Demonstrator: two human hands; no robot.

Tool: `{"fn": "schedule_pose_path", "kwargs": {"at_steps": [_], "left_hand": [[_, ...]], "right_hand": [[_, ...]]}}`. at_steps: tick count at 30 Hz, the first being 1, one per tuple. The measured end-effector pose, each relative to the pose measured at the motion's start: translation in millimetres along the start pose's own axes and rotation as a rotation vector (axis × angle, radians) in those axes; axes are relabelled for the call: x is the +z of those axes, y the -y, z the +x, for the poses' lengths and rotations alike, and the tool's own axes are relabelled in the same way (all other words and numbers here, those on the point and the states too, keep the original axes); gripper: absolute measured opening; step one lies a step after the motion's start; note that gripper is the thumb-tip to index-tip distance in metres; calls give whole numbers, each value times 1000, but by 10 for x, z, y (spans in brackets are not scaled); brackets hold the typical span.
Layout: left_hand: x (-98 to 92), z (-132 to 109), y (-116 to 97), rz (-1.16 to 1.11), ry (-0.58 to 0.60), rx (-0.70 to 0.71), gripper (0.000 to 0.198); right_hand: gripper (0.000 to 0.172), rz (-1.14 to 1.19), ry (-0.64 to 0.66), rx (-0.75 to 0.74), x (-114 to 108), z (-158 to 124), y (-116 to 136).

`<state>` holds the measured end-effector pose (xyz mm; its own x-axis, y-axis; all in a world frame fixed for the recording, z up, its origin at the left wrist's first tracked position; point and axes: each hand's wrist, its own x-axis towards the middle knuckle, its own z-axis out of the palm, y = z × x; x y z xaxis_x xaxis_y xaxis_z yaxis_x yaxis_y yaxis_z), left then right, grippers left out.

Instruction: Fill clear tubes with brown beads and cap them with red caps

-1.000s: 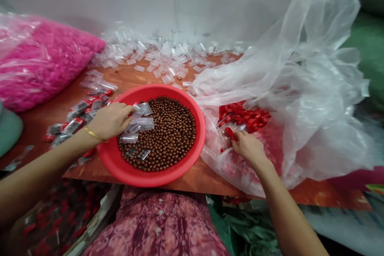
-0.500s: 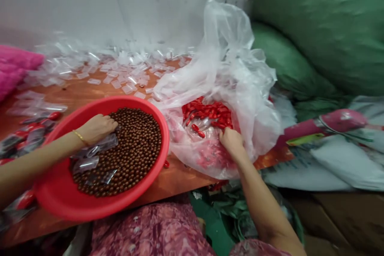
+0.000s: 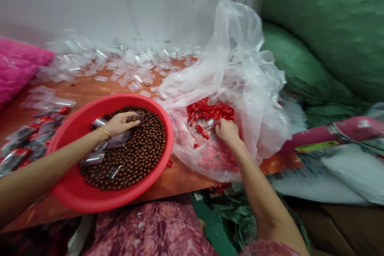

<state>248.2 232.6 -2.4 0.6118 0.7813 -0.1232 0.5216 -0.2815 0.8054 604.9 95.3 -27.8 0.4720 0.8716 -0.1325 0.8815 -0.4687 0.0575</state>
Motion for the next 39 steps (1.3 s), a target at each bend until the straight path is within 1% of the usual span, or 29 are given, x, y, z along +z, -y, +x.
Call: {"fn": "schedule_pose_path", "kwargs": {"at_steps": [1, 2, 4, 5, 6, 8, 11, 12, 13, 16, 18, 19, 22, 24, 26, 28, 29, 31, 35, 37, 39], "left_hand": [[-17, -34, 0, -139, -21, 8, 42], [-31, -73, -11, -253, -35, 11, 46], [-48, -164, -59, -443, -42, -6, 52], [-49, -215, -91, -523, -40, -25, 54], [-46, -268, -125, -593, -36, -49, 55], [-31, -374, -191, -690, -23, -88, 56], [5, -498, -259, -739, -4, -83, 52], [21, -524, -273, -738, -3, -70, 50], [38, -541, -282, -736, -4, -57, 48], [95, -559, -291, -719, 19, -11, 40], [130, -560, -288, -696, 58, 28, 37], [143, -562, -285, -677, 75, 49, 36], [163, -586, -277, -581, 63, 117, 34], [160, -614, -282, -533, 61, 149, 33], [151, -647, -300, -522, 107, 157, 30], [142, -676, -329, -521, 152, 152, 30], [138, -687, -345, -514, 157, 150, 30], [130, -702, -376, -470, 124, 162, 30], [108, -719, -433, -316, 19, 226, 26], [98, -727, -457, -279, 13, 227, 23], [96, -737, -479, -264, 32, 204, 21]], "right_hand": [[31, 83, -60, 13, 17, -26, 4], [30, 222, -125, 44, 31, -48, 14], [27, 640, -225, 138, 34, -81, 63], [26, 839, -247, 173, 15, -96, 103], [26, 999, -237, 180, -20, -114, 153], [26, 1233, -129, 128, -139, -162, 277], [30, 1465, 86, -15, -381, -270, 515], [31, 1513, 119, -65, -458, -313, 608], [33, 1532, 123, -121, -526, -359, 708], [40, 1532, 106, -336, -658, -501, 1051], [38, 1478, 93, -490, -689, -592, 1298], [36, 1432, 66, -566, -692, -634, 1417], [31, 1249, -75, -787, -664, -730, 1705], [30, 1135, -191, -895, -628, -766, 1813], [31, 1051, -282, -943, -592, -786, 1855], [32, 992, -341, -952, -565, -802, 1852], [33, 962, -358, -956, -557, -812, 1842], [36, 888, -379, -972, -551, -835, 1813], [43, 706, -415, -1023, -544, -861, 1748], [45, 621, -437, -1056, -530, -860, 1719], [46, 533, -451, -1079, -518, -864, 1699]]}}
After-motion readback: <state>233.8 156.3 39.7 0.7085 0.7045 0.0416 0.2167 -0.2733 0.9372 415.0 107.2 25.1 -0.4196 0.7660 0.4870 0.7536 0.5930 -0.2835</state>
